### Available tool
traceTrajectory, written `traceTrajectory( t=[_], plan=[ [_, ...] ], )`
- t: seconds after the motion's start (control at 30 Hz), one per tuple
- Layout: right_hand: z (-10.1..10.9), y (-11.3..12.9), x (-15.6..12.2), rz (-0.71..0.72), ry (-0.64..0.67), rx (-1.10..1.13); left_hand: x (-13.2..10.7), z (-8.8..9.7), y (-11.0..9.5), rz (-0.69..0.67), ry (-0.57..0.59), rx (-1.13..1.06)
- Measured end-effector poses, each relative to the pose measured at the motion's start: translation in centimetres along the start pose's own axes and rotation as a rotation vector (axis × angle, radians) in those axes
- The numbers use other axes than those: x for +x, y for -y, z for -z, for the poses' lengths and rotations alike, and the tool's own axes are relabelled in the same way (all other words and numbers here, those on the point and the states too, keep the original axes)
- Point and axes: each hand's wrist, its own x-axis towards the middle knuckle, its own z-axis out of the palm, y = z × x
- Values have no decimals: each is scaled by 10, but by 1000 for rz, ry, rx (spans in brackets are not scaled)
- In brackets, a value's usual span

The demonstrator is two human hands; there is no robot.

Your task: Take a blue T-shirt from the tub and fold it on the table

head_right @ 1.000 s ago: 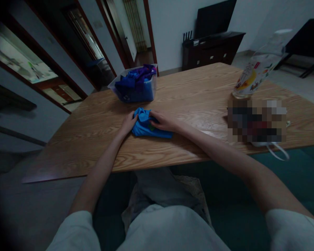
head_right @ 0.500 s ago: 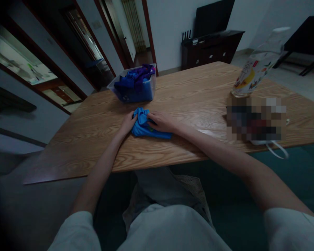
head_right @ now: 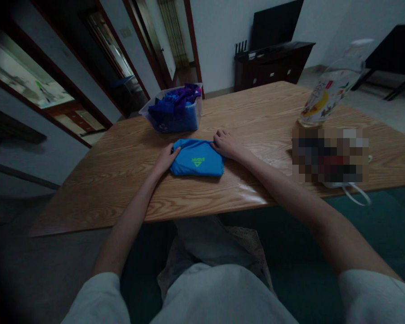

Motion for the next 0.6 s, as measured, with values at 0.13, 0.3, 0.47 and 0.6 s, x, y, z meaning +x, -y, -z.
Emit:
traceTrajectory(
  t=[0.13, 0.3, 0.47, 0.6],
  plan=[
    [-1, 6, 1, 18, 16, -9, -3, 4, -5, -22, 21, -50],
    [-3, 4, 3, 30, 9, -26, -8, 5, -16, -28, -25, -42],
    [-6, 2, 3, 61, -21, -10, -16, 2, -34, -133, -161, 62],
    [-6, 2, 2, 67, -36, -6, -32, -3, -59, -348, -171, 183]
  ],
)
